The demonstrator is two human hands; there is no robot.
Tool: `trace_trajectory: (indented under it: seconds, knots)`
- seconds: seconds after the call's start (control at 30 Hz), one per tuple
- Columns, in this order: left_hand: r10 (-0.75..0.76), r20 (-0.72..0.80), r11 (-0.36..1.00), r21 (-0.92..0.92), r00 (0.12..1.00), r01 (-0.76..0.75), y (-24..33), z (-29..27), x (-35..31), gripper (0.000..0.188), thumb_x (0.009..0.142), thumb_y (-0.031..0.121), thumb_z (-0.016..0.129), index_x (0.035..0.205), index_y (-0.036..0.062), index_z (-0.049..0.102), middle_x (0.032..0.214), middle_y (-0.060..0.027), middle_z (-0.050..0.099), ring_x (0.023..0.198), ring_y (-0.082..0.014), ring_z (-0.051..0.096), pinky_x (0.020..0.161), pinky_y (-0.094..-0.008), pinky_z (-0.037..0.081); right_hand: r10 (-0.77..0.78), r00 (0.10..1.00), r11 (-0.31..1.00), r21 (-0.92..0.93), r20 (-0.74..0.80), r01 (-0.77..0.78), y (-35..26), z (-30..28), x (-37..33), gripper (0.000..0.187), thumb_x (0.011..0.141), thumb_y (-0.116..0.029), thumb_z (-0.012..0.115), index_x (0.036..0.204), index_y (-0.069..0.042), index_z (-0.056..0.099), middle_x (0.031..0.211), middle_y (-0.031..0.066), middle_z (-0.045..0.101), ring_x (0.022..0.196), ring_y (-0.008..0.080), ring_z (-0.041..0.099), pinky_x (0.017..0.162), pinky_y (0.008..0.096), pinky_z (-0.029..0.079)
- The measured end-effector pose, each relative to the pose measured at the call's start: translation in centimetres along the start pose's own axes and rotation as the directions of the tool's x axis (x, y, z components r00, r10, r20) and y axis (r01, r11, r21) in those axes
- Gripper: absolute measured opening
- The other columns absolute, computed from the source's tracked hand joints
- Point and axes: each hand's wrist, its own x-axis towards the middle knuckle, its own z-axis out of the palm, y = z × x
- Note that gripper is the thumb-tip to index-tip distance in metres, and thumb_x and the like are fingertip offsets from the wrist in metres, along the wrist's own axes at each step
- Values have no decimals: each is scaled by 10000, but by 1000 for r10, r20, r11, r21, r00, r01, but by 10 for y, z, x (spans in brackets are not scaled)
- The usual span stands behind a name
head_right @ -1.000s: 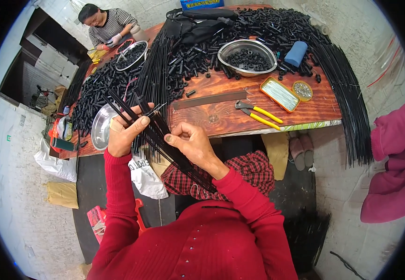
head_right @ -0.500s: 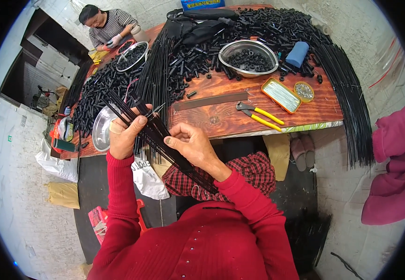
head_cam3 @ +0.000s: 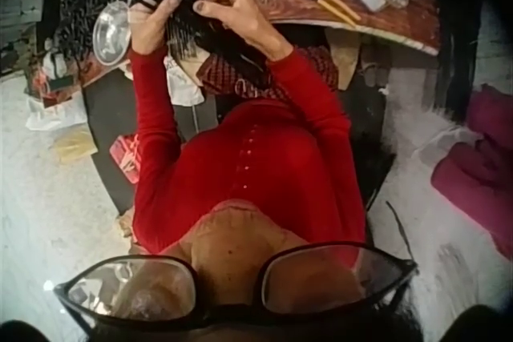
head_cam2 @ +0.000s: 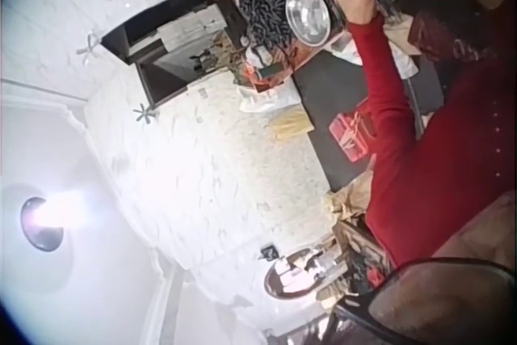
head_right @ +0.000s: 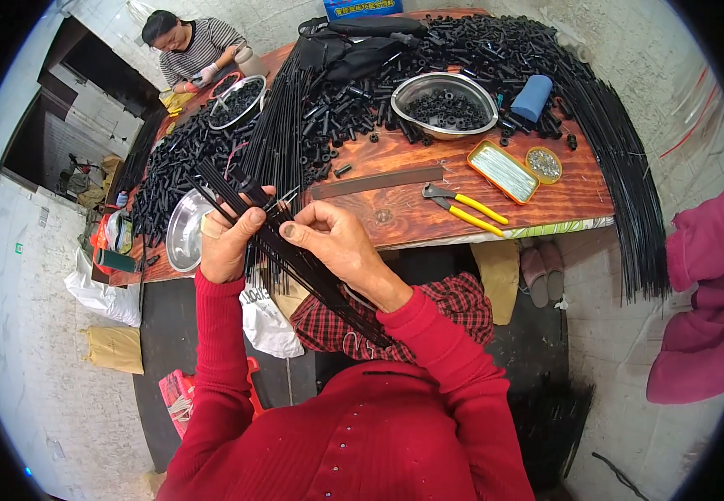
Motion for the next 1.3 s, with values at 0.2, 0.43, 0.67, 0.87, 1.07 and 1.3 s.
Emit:
trace_trajectory:
  seconds: [0.2, 0.43, 0.67, 0.87, 1.07, 1.3]
  knots:
    - [-2, 50, 999, -35, 999, 4, -7, -5, 6, 303, 847, 99, 694, 1110, -41, 646, 1056, -94, 670, 951, -136, 606, 866, -278, 470, 107, 994, 994, 30, 15, -107, -14, -4, 1, 181, 852, -184, 710, 803, -64, 584, 750, -59, 539, 678, 21, 484, 615, 192, 394]
    - [47, 14, 999, 9, 999, -47, -8, -3, 2, 337, 853, 158, 692, 1124, -33, 634, 1065, -118, 674, 917, -167, 645, 860, -305, 494, 40, 999, 988, 152, -17, -37, -4, 3, 4, 276, 853, -111, 690, 1054, -5, 535, 906, 31, 606, 831, 83, 570, 725, 210, 452]
    - [12, 39, 998, -58, 999, -10, -2, 2, 0, 320, 865, 120, 675, 1143, -32, 630, 1072, -94, 670, 960, -137, 614, 883, -280, 473, 37, 999, 963, 265, 21, -41, -5, 5, 1, 363, 864, -84, 668, 1186, -30, 508, 1092, 42, 611, 918, 79, 572, 772, 187, 461]
    - [-2, 19, 999, -41, 1000, 3, -4, 1, 0, 300, 867, 105, 674, 1125, -42, 635, 1028, -69, 670, 923, -115, 598, 846, -257, 470, -54, 995, 969, 247, 81, 32, -15, 9, 2, 516, 866, -50, 647, 1344, -30, 454, 1178, 73, 596, 1053, 116, 566, 904, 239, 464]
    - [-4, 41, 997, -75, 999, 7, -6, -2, -1, 307, 858, 108, 684, 1118, -48, 635, 1029, -79, 671, 929, -122, 603, 848, -264, 475, 8, 989, 993, 116, 147, -25, -21, -1, 6, 580, 852, -51, 663, 1381, -51, 424, 1154, 68, 592, 1049, 124, 562, 872, 245, 478]
    - [-41, 75, 991, -123, 996, 50, -2, -2, 2, 295, 863, 112, 685, 1110, -42, 637, 1030, -76, 672, 933, -125, 610, 844, -266, 483, -415, 908, 832, -426, -55, 355, -21, 16, 1, 729, 770, 78, 679, 1415, -137, 415, 1120, 78, 538, 844, 119, 564, 747, 238, 522]
